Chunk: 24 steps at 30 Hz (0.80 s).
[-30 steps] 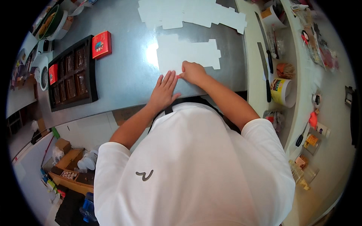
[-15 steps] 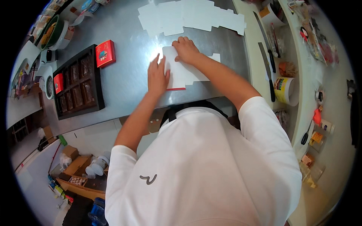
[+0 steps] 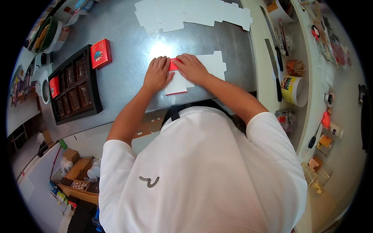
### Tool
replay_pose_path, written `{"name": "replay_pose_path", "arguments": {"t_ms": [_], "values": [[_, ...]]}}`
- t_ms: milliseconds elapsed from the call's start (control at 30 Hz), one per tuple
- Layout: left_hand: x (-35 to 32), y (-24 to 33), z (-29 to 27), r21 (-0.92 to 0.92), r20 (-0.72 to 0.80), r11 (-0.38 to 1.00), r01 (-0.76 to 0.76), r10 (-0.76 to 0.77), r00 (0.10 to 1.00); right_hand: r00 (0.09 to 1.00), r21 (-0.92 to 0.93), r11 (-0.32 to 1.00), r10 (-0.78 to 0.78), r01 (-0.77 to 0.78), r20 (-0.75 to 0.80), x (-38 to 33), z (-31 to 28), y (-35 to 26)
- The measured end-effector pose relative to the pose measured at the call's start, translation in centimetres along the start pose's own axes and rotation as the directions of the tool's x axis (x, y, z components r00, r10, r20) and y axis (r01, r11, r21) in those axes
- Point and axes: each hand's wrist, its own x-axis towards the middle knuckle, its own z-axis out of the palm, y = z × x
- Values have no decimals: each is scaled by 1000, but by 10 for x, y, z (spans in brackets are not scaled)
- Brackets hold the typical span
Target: The person assembles small red boxes by folding flat white cardboard templates on a stainless steel counter. They fold the templates into box shapes, insert the red printed covers, and place the finished boxes into a black tray. The process is repeated for multiple units throughout the clip.
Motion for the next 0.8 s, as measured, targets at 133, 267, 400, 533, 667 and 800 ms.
{"name": "replay_pose_path", "arguments": {"t_ms": [133,267,400,533,667,800], "values": [[-4,10,-6,-46,32,997,57,-56,998,999,18,1000,-19,19,35,-5,0,5],[12,-1,-17,-211,63,964,161,-151,986,988,215,969,100,-124,120,15,-16,20],[37,-15,-16,-176,26,948,265,-264,964,957,223,943,200,-246,208,43,-23,32],[53,-26,-10,-185,72,926,328,-320,945,947,109,964,212,-244,241,66,-15,41],[55,-37,2,-67,66,983,170,-165,984,963,-24,992,125,-122,238,68,0,46],[43,-35,5,31,165,997,75,-79,983,981,-71,996,-42,56,190,49,8,46]]}}
